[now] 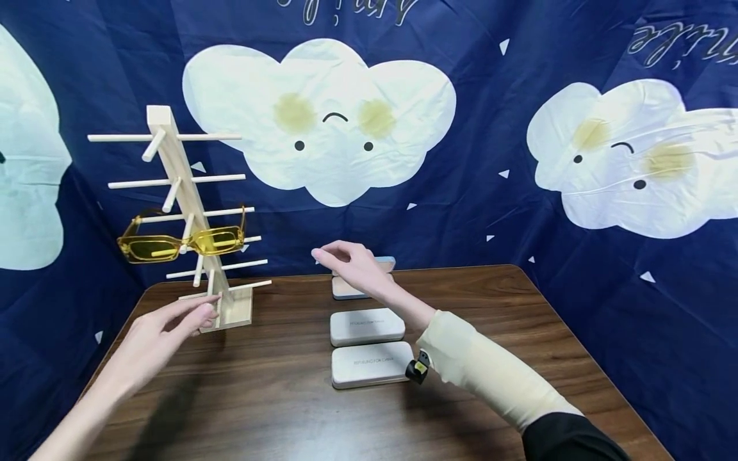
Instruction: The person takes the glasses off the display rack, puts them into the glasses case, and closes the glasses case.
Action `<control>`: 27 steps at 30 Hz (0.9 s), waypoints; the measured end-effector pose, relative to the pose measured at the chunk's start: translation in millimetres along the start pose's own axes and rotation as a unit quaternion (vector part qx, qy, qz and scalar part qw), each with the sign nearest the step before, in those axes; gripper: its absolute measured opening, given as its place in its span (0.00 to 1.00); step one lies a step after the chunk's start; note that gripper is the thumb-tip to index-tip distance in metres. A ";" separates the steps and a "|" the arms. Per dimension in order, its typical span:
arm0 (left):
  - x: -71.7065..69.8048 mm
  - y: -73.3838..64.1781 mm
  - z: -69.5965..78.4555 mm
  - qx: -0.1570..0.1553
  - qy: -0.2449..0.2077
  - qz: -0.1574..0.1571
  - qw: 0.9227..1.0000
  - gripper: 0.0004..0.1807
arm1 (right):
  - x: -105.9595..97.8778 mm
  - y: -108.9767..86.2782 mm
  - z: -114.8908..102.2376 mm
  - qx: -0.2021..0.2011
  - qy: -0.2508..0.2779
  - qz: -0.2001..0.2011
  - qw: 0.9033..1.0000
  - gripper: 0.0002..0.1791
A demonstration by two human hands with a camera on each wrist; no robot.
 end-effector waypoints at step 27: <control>-77.7 22.0 -30.2 0.045 -0.188 0.093 0.977 0.25 | 27.6 42.6 -68.7 -0.017 0.112 -0.029 0.993 0.23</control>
Point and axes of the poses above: each hand's wrist, its own y-axis towards the middle knuckle, its own x-axis out of the palm, z = x × y, the point moved 5 cm from there along y, towards the middle knuckle, and after that the axes turned 12 degrees about -y, right-handed, at the moved point
